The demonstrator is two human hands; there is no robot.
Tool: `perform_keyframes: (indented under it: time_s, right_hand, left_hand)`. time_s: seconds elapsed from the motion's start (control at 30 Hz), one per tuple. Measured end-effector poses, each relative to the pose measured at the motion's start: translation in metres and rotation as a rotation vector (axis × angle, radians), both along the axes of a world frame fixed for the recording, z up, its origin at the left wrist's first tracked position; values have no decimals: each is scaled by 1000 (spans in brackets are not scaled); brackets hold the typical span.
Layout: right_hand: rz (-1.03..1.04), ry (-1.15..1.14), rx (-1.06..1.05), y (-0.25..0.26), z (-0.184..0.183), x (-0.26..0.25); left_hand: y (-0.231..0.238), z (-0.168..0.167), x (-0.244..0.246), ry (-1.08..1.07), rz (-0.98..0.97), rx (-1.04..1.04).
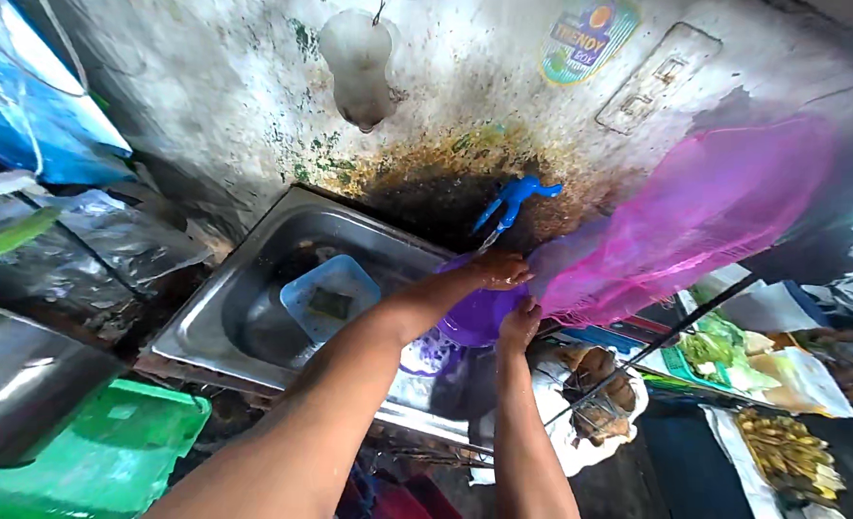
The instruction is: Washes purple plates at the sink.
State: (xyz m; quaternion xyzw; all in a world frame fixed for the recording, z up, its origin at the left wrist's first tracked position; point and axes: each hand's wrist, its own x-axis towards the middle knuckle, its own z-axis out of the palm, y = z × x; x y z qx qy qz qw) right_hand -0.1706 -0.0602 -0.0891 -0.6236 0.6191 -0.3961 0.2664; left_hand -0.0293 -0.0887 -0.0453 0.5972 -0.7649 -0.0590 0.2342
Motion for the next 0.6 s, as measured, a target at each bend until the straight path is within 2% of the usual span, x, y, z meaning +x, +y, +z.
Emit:
perform_keyframes:
  time_s: [0.03,0.1,0.2,0.27,0.33,0.4,0.43,0.5,0.57,0.6]
  right_hand:
    - [25,-40,-27,-2,-6,-3]
    - [110,-156,-42,-6,-21,-6]
    - [218,-392,209,0,-29,14]
    - [251,-577,403,12,-29,38]
    - [285,-739,521,19,-24,58]
    - [298,-978,588,15,-24,73]
    - [313,-1102,587,9,-24,76]
    - [386,-1267,539,-2,-28,73]
    - [461,-1245,490,-10,-30,63]
    - [510,-1196,487,-12,-29,56]
  left_hand:
    - [0,0,4,6,17,26]
    - [6,0,26,74,195,141]
    - [31,6,82,371,615,277]
    - [58,1,110,643,878,174]
    - [88,-13,112,841,1013,35]
    - [125,-34,97,1106,951,-41]
    - [148,-43,90,1243,823,4]
    - [181,-52,84,1547,623,205]
    - [199,-47,84,1816,515,502]
    - [200,-49,83,1940,492,552]
